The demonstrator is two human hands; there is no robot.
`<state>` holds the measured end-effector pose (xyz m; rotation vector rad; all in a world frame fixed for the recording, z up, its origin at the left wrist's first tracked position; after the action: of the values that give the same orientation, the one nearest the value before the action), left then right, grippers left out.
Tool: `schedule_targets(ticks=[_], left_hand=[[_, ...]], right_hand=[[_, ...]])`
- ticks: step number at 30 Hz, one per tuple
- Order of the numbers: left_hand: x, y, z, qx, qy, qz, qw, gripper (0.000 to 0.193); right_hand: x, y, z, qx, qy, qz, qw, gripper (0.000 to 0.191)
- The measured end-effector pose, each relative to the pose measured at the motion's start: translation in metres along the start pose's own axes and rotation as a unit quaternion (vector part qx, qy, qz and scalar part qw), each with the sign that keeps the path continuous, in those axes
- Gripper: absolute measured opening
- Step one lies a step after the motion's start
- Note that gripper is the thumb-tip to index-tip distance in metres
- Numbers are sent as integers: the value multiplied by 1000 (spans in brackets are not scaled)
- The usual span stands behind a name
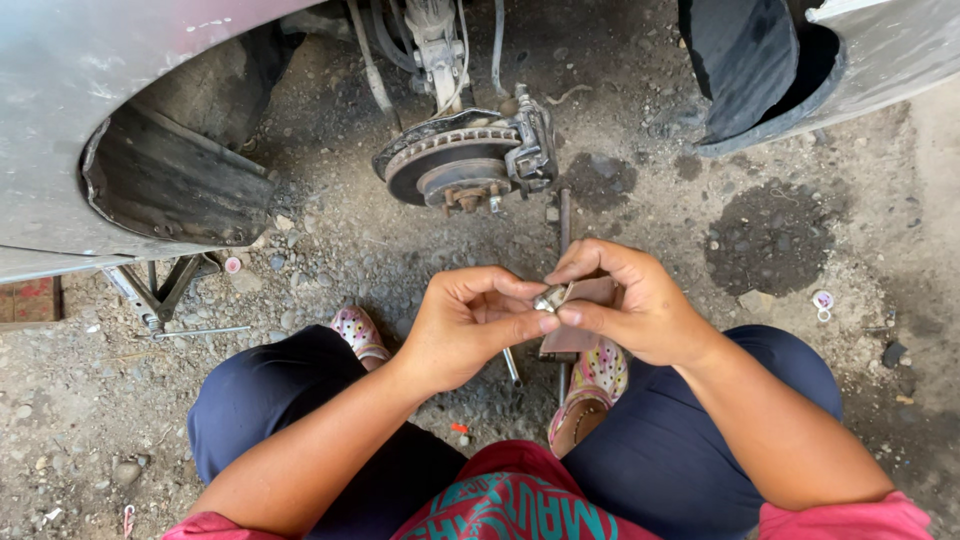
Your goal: The person sits on the ground beside a car with a front wheel removed and repeatedly sands a small metal brake component with a piece of sandpaper, rotating the part to work different surfaces. They briefly hold up and compare the part with a second metal piece before resuming sanding.
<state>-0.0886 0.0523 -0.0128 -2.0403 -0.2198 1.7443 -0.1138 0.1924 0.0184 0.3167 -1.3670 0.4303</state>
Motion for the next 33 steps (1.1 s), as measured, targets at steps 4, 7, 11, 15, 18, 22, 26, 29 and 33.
schedule_targets(ticks=[4,7,11,15,18,22,26,29,33], left_hand=[[1,0,1,7,7,-28,1000,17],[1,-3,-1,23,7,-28,999,18],[3,-5,-2,31,11,-36,999,19],[2,-3,-1,26,10,-24,999,18],[2,-1,2,20,14,-33,999,19],[-1,0,5,16,11,-41,999,22],[-7,1,6,21,-11,-43,999,22],[-7,1,6,28,-11,-44,999,25],[-7,0,4,20,-8,-2,1000,28]], right_hand=[[0,5,-1,-3,3,-52,999,15],[2,6,1,15,1,-37,999,15],[-2,1,0,14,-14,12,1000,21],[1,4,-5,6,33,-43,999,15],[-2,21,-1,-17,29,-104,994,13],[-3,52,4,-122,-12,37,992,13],[-10,46,-5,-99,-101,95,985,10],[-5,24,-10,-1,-84,-21,996,11],[-2,17,-9,-8,-78,-7,997,20]])
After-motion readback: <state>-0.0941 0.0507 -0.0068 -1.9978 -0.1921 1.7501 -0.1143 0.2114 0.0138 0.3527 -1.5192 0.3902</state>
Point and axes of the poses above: each hand's wrist, its own z-axis towards the middle knuckle, its own y-axis out of the back of the hand, x = y × z, the point moved 10 cm from there along z, towards the middle knuckle, and after that the axes turned 9 degrees about -x, right-handed, at the moved point
